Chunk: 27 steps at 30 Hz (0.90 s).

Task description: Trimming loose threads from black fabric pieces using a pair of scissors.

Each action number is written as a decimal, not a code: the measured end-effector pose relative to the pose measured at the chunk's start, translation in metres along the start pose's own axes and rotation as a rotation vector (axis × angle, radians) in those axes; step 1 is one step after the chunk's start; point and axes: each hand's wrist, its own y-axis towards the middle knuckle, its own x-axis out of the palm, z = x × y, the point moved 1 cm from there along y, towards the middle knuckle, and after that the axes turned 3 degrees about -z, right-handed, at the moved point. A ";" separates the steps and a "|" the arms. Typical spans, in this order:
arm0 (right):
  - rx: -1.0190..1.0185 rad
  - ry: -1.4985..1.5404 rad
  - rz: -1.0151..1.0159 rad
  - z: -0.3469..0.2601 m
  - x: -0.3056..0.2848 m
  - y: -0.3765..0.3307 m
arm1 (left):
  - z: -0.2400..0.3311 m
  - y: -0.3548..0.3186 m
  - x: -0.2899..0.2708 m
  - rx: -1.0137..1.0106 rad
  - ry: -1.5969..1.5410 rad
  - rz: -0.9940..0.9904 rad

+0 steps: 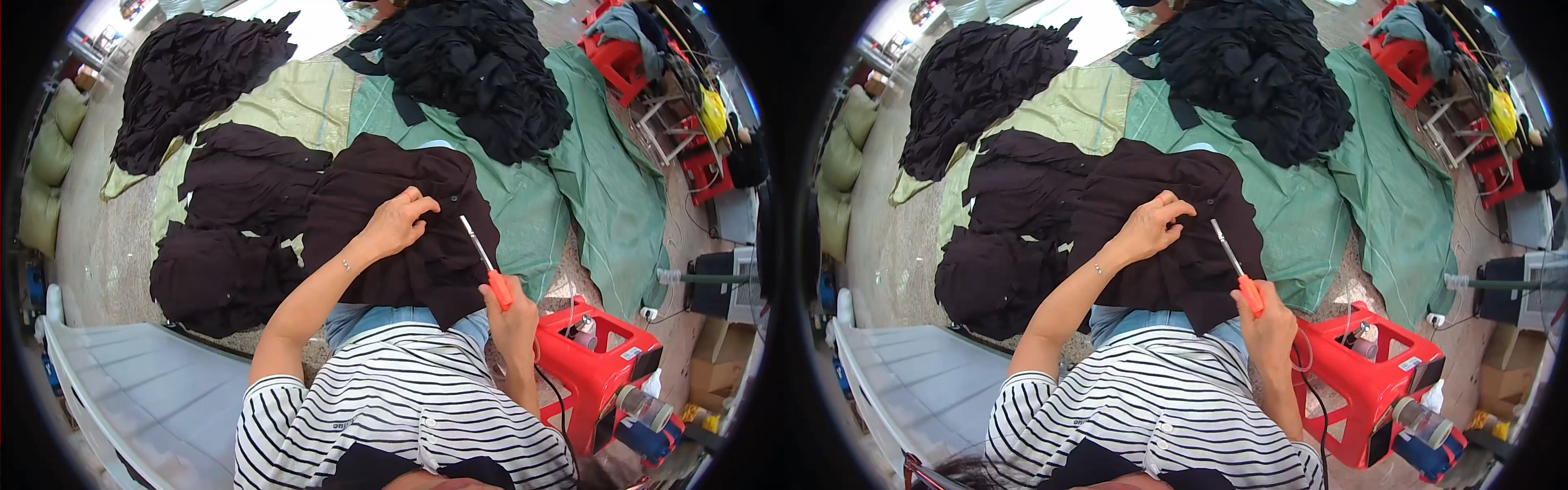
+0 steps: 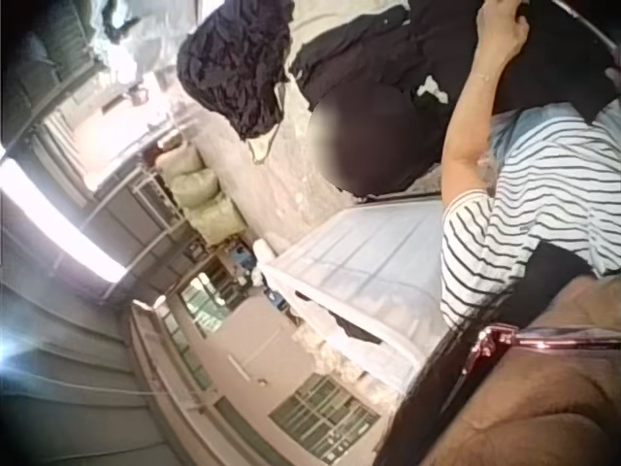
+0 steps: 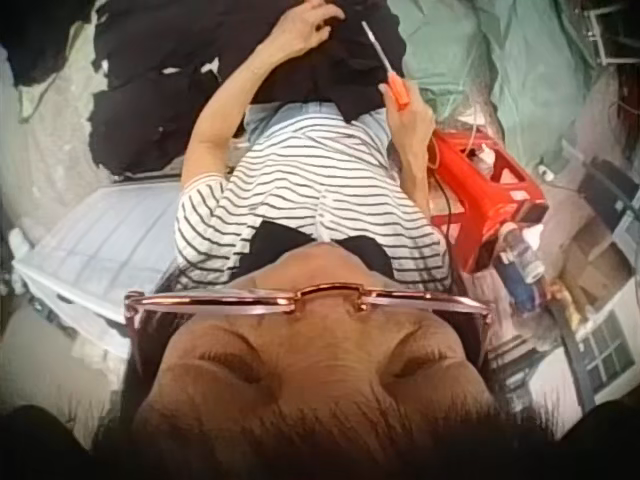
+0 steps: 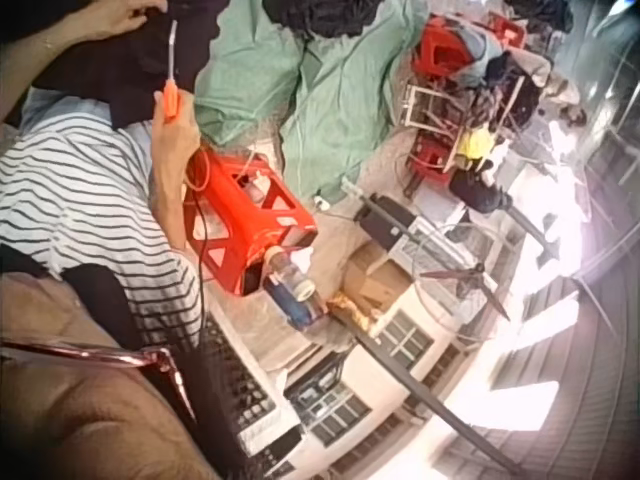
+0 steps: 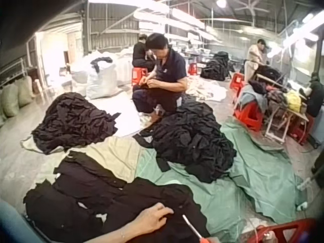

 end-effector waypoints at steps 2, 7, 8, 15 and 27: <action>-0.020 0.008 -0.009 0.000 -0.001 -0.003 | 0.007 0.004 0.006 0.097 0.215 0.075; -0.059 -0.020 -0.045 0.004 0.006 -0.003 | -0.001 0.011 0.018 0.169 0.202 0.155; -0.074 -0.036 -0.054 0.003 0.007 -0.003 | -0.004 0.011 0.017 0.197 0.139 0.182; -0.082 -0.113 -0.174 0.000 0.016 0.004 | 0.001 0.006 0.005 -0.052 -0.067 0.106; -0.003 -0.071 -0.073 0.003 0.011 0.009 | 0.002 0.017 0.008 -0.048 -0.162 0.081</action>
